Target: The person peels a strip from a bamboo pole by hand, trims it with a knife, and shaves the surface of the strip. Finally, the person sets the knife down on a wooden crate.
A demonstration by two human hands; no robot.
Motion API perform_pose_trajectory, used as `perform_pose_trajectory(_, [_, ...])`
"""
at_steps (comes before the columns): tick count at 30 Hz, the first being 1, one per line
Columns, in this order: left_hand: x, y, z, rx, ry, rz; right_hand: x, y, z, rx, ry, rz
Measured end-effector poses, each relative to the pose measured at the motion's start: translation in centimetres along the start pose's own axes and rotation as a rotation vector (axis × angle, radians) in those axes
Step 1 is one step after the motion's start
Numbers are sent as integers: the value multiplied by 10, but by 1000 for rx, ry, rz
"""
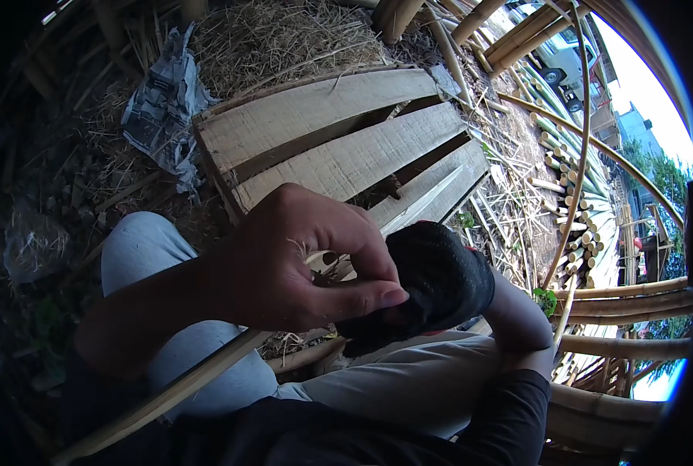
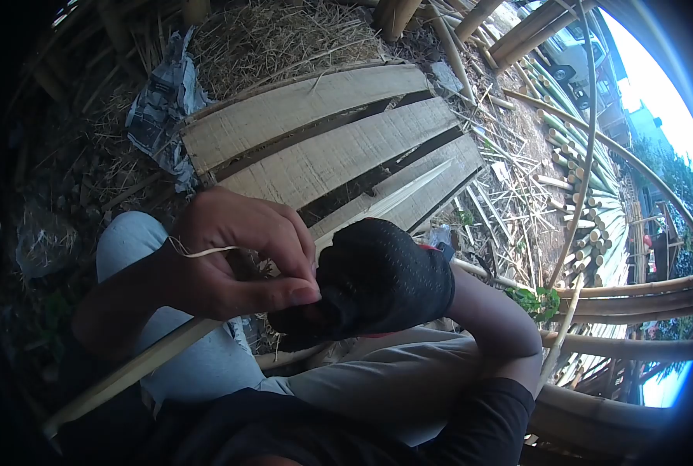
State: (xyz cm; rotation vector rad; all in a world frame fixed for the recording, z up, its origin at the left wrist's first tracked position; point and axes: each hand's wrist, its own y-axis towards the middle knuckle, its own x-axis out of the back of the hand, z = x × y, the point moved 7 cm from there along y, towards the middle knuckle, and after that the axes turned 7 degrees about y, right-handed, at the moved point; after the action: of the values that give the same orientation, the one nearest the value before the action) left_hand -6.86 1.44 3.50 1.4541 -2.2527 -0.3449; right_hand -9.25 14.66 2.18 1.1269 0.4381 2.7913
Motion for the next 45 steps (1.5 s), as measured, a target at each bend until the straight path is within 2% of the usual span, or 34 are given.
perform_pose_trajectory(9, [6,1,-3,-55,31,-42,-5,-3,1,32,-83,36])
perform_pose_trajectory(12, [6,0,-1,16,21,-23,-3,-4,-3,23,-20,-8])
perform_pose_trajectory(14, [6,1,-2,-27,19,-43,-3,-4,-1,34,-26,-10])
perform_pose_trajectory(18, [7,1,-3,-59,43,-56,-1,-2,-2,-37,-44,-30])
perform_pose_trajectory(21, [26,-1,6,203,150,-120,19,3,13,-41,-511,-8])
perform_pose_trajectory(22, [32,-3,13,298,314,-86,32,22,22,-213,-598,12])
perform_pose_trajectory(24, [50,-9,25,478,648,-15,53,8,6,-380,-436,-281])
perform_pose_trajectory(25, [51,-14,32,507,708,123,61,-1,-2,-435,-383,-396])
perform_pose_trajectory(27, [51,-30,50,565,826,401,70,-12,-16,-471,-421,-481])
perform_pose_trajectory(30, [33,-48,54,631,404,704,79,-43,-55,-499,-319,-606])
perform_pose_trajectory(31, [24,-53,51,621,410,838,87,-51,-63,-569,-339,-619])
perform_pose_trajectory(33, [6,-66,42,596,420,1107,101,-73,-82,-701,-26,-899])
perform_pose_trajectory(35, [-6,-50,30,344,221,885,110,-85,-87,-789,43,-982])
perform_pose_trajectory(38, [-7,-25,22,153,64,641,117,-104,-95,-798,121,-1122])
perform_pose_trajectory(39, [-3,-23,31,289,-11,582,117,-111,-99,-774,178,-1185])
perform_pose_trajectory(41, [4,-14,30,332,-312,284,119,-122,-106,-758,220,-1260])
perform_pose_trajectory(44, [21,-4,34,475,-436,39,124,-138,-111,-763,147,-1300])
perform_pose_trajectory(45, [27,-2,33,424,-390,-43,124,-142,-112,-750,107,-1314])
